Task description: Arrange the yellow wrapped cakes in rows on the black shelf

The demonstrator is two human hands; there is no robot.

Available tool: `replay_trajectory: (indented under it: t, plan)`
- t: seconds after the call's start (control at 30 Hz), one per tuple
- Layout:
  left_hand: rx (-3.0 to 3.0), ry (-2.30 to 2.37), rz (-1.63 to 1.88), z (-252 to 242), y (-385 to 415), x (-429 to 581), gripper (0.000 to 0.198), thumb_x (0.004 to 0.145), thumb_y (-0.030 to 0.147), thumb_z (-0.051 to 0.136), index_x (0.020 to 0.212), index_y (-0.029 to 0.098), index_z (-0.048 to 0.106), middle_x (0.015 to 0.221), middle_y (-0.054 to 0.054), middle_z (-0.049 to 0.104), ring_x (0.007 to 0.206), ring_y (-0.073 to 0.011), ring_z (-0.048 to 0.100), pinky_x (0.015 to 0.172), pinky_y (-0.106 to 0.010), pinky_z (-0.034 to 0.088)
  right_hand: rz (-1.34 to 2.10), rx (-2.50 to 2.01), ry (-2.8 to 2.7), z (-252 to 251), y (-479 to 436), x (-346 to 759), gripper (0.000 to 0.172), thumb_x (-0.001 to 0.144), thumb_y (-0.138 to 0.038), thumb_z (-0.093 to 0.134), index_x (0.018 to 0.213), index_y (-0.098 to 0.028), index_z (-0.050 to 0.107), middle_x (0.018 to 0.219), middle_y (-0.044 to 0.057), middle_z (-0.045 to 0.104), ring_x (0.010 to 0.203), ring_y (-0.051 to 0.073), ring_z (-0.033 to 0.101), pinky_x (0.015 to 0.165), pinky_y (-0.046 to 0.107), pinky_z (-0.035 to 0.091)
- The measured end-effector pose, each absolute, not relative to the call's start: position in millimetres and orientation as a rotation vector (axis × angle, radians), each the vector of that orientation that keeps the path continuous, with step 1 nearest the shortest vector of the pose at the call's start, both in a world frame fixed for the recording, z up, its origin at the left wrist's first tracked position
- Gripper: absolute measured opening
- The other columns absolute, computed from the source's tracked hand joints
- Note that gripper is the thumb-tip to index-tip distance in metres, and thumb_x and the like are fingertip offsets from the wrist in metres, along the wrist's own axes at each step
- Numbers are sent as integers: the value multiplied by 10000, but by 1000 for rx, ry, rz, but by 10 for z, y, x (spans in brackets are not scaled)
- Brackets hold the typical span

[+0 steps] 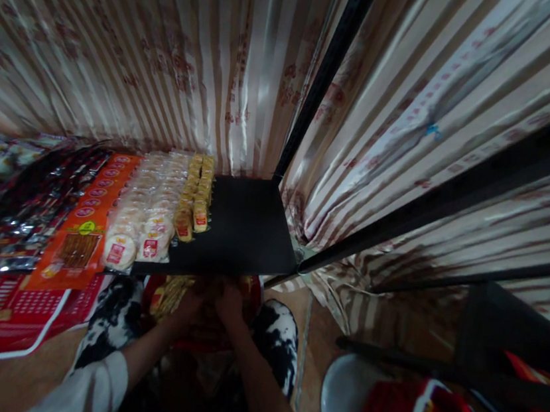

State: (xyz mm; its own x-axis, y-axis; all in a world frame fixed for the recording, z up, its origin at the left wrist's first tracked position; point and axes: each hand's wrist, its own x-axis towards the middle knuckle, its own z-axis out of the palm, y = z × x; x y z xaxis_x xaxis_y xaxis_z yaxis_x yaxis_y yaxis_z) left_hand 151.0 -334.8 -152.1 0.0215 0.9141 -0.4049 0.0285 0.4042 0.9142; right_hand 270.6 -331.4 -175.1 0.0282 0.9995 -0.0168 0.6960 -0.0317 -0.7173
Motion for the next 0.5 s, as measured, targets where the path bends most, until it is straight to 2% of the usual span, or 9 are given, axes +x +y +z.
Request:
replay_trajectory:
  t: [0.1,0.2,0.37,0.5]
  plan:
    - [887,1387,922,-1475,-3444,1469,374,701,386,641,1015,183,632,1132,-120,648,1058,-240,600,935,-388,437,845,-1738,-1675,-1664,-3450,2688,436,764,-52,397,1121,-166,619,1094,99,680,1023,203,630,940,374,468]
    - [824,1471,938,-1452,-3539,1418,381,624,288,679,973,147,623,1074,-147,659,1007,-260,615,899,-392,457,901,-1682,-1632,-1561,-3588,2667,430,771,-67,390,1123,-159,619,1108,96,672,1043,196,618,967,385,452]
    - [674,1409,982,-1292,-3723,1284,350,584,178,616,934,179,610,963,-78,683,883,-216,641,774,-338,499,933,-1599,-1658,-1389,-3762,2658,419,763,-74,431,1124,-176,619,1099,85,662,1035,191,606,952,367,457]
    - [521,1398,953,-1053,-3832,1169,333,586,215,621,916,175,620,791,-19,667,707,-160,627,654,-281,479,821,-1591,-1804,-1230,-3826,2657,431,740,-72,513,1132,-218,617,1104,84,616,1024,196,580,922,355,466]
